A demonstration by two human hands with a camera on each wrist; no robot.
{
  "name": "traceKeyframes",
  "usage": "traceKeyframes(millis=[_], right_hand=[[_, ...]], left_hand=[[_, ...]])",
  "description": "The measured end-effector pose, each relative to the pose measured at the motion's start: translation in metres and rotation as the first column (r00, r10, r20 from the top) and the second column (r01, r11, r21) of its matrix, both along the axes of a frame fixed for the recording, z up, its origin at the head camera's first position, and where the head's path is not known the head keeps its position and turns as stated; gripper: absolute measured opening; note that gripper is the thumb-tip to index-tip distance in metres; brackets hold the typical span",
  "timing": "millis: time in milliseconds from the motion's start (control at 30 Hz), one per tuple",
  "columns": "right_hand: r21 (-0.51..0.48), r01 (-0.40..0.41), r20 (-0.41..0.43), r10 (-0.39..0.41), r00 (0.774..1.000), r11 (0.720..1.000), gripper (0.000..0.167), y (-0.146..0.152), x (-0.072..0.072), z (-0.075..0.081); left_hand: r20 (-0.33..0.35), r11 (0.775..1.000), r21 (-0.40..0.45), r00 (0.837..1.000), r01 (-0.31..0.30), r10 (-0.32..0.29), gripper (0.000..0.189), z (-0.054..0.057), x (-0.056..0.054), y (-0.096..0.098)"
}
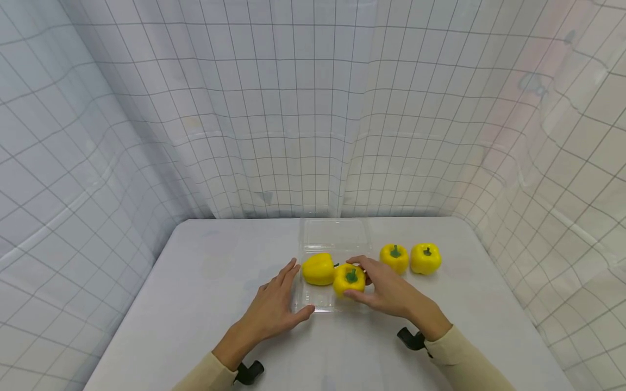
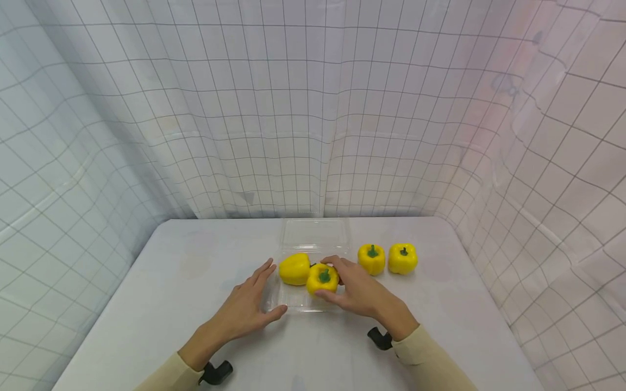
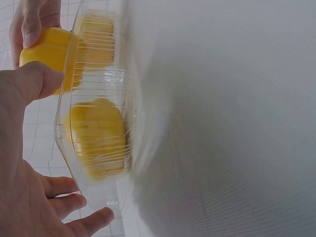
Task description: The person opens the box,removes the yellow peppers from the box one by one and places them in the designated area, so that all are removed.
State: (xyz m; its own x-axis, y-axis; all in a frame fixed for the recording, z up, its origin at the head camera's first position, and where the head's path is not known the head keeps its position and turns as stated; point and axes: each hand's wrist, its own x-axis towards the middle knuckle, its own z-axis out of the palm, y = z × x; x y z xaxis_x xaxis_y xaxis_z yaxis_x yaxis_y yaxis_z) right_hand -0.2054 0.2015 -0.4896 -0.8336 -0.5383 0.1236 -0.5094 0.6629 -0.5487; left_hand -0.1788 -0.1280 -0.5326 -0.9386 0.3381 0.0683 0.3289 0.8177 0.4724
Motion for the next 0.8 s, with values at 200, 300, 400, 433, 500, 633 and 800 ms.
traceKeyframes(millis=[200,300,400,433,500,633,800], right_hand=[[-0.021,0.005,-0.005,-0.005,1.0,1.0,0.072,0.004,-0.001,0.0],[-0.022,0.011,-0.004,-0.011,1.0,1.0,0.072,0.005,-0.001,0.0],[-0.016,0.02,0.001,-0.02,1.0,1.0,0.071,0.007,-0.001,0.0],[-0.016,0.022,0.003,-0.022,1.0,1.0,0.071,0.008,-0.001,0.001],[-0.018,0.026,0.008,-0.026,1.0,0.999,0.071,0.009,-0.001,0.001],[-0.027,0.036,0.014,-0.036,0.999,0.999,0.073,0.013,0.0,0.001],[-0.026,0.046,-0.006,-0.046,0.999,0.999,0.073,0.019,-0.001,0.001]], left_hand=[[0.0,1.0,0.001,1.0,-0.006,0.006,0.108,-0.001,-0.001,0.001],[0.011,1.0,0.011,1.0,-0.012,0.012,0.111,0.0,-0.001,0.002],[0.017,1.0,0.017,1.0,-0.015,0.015,0.112,0.0,-0.002,0.002],[0.017,1.0,0.019,1.0,-0.016,0.016,0.112,0.001,-0.002,0.002],[0.017,1.0,0.019,1.0,-0.016,0.016,0.113,0.001,-0.002,0.002],[0.018,1.0,0.025,1.0,-0.012,0.012,0.112,0.002,-0.003,0.002],[0.022,1.0,0.029,1.0,-0.01,0.009,0.112,0.001,-0.003,0.001]])
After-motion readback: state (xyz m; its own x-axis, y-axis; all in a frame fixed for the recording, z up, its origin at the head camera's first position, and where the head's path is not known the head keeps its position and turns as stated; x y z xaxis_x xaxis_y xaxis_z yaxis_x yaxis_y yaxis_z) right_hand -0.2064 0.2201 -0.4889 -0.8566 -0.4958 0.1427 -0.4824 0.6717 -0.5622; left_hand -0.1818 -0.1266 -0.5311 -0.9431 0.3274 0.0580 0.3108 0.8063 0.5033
